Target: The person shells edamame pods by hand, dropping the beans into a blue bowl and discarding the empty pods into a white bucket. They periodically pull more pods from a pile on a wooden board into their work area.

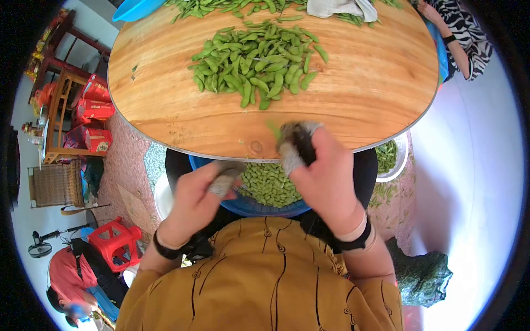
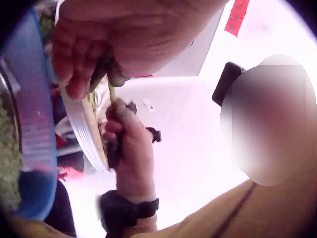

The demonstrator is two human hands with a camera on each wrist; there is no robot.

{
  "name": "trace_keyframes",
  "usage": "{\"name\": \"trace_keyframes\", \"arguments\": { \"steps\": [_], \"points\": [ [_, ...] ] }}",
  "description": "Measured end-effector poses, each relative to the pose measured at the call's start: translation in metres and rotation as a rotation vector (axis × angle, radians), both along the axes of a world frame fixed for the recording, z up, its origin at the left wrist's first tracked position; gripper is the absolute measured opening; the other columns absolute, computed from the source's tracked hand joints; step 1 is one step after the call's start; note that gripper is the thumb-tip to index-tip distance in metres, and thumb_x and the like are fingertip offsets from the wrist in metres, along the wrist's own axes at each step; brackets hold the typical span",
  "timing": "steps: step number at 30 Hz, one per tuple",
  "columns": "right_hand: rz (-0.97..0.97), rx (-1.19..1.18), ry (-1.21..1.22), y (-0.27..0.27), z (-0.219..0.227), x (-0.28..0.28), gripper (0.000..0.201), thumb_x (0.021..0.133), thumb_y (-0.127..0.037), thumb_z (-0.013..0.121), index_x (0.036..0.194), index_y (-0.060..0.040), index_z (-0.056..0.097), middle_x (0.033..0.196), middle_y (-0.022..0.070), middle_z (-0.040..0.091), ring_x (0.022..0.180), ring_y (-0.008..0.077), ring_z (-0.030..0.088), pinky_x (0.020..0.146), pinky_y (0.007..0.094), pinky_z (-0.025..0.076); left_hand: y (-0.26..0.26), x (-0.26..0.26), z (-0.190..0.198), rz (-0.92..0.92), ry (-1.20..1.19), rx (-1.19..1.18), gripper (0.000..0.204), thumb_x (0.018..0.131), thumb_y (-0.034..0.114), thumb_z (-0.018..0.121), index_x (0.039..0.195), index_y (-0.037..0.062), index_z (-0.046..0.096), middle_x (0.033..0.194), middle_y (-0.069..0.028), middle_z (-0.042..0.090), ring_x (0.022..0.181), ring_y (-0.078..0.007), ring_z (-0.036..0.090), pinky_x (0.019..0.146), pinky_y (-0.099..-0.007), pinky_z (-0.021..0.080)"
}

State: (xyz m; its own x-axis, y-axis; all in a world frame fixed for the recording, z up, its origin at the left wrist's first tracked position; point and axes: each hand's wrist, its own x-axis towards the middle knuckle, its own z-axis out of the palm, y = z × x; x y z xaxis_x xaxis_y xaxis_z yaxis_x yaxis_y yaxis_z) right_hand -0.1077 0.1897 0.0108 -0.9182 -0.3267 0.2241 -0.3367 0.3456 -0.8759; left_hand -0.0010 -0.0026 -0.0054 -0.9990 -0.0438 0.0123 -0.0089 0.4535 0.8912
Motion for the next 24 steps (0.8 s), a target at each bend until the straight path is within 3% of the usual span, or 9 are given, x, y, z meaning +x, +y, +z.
{"name": "trace_keyframes", "arguments": {
  "steps": [1,3,6,10,12,14,19,21,24],
  "points": [
    [0.042,0.016,-0.027,0.003,-0.002,0.009,0.023,0.079,-0.008,0.069,0.100,-0.0005,0.063,0.081,0.0174,0.066,0.075,0.0220,0.068,0.067,0.0300,0.052,0.012,-0.010,0.001,0.008,0.004,0.003,0.020,0.094,0.012,0.052,0.106,-0.0008,0.061,0.081,-0.0060,0.065,0.070,-0.0118,0.063,0.062,-0.0242,0.052],
    [0.118,0.056,-0.035,0.007,0.000,0.023,0.023,0.078,-0.007,0.069,0.098,0.0009,0.061,0.082,0.0180,0.064,0.075,0.0267,0.067,0.066,0.0319,0.051,0.029,-0.026,0.006,-0.051,-0.199,0.357,0.020,0.095,0.010,0.049,0.109,-0.0010,0.058,0.085,-0.0050,0.065,0.072,-0.0097,0.062,0.062,-0.0223,0.052],
    [0.156,0.065,0.041,0.016,-0.008,0.024,0.023,0.079,-0.008,0.068,0.097,0.0019,0.058,0.082,0.0182,0.063,0.075,0.0330,0.064,0.065,0.0335,0.050,0.037,-0.034,0.012,0.029,-0.288,0.563,0.022,0.092,0.002,0.044,0.108,0.0003,0.058,0.085,-0.0033,0.063,0.072,-0.0069,0.059,0.061,-0.0212,0.049],
    [0.272,-0.024,-0.238,0.024,0.001,0.018,0.023,0.081,-0.009,0.065,0.099,0.0029,0.056,0.081,0.0213,0.061,0.074,0.0394,0.060,0.065,0.0351,0.049,0.031,-0.029,0.002,0.031,-0.244,0.545,0.030,0.087,-0.005,0.038,0.107,0.0014,0.059,0.084,-0.0010,0.060,0.072,-0.0058,0.054,0.062,-0.0205,0.045],
    [0.329,-0.010,-0.341,0.027,-0.001,0.014,0.024,0.081,-0.009,0.063,0.100,0.0032,0.055,0.082,0.0222,0.060,0.074,0.0410,0.059,0.065,0.0356,0.049,0.029,-0.025,-0.003,-0.044,-0.239,0.407,0.036,0.083,-0.009,0.035,0.108,0.0013,0.058,0.083,0.0006,0.058,0.070,-0.0062,0.050,0.062,-0.0206,0.041],
    [0.461,0.074,-0.159,0.029,-0.010,0.011,0.042,0.082,0.002,0.052,0.124,0.0021,0.052,0.083,0.0033,0.066,0.068,0.0104,0.059,0.063,0.0239,0.049,0.029,-0.027,0.004,-0.090,-0.219,0.327,0.037,0.081,-0.010,0.036,0.109,0.0008,0.057,0.082,-0.0011,0.058,0.069,-0.0082,0.052,0.061,-0.0225,0.042],
    [0.458,0.014,-0.227,0.027,-0.008,0.009,0.043,0.082,0.002,0.052,0.125,-0.0011,0.054,0.079,-0.0004,0.064,0.060,0.0062,0.054,0.056,0.0202,0.044,0.028,-0.026,0.008,-0.160,-0.019,0.010,0.036,0.076,-0.010,0.042,0.108,-0.0003,0.057,0.079,-0.0080,0.058,0.067,-0.0155,0.054,0.058,-0.0287,0.044],
    [0.439,-0.050,-0.353,0.029,-0.005,0.009,0.042,0.083,0.000,0.052,0.125,-0.0020,0.054,0.079,-0.0015,0.063,0.057,0.0051,0.052,0.053,0.0192,0.042,0.030,-0.027,0.013,-0.179,0.195,-0.501,0.031,0.075,-0.008,0.048,0.104,-0.0006,0.058,0.078,-0.0125,0.058,0.066,-0.0200,0.056,0.058,-0.0326,0.046],
    [0.469,-0.066,-0.495,0.032,-0.001,0.002,0.035,0.088,-0.004,0.050,0.123,-0.0029,0.055,0.075,-0.0019,0.060,0.054,0.0055,0.050,0.049,0.0190,0.039,0.027,-0.028,0.013,-0.231,0.292,-0.580,0.020,0.082,-0.001,0.053,0.102,-0.0004,0.058,0.078,-0.0101,0.060,0.060,-0.0174,0.056,0.055,-0.0303,0.045]
  ]
}}
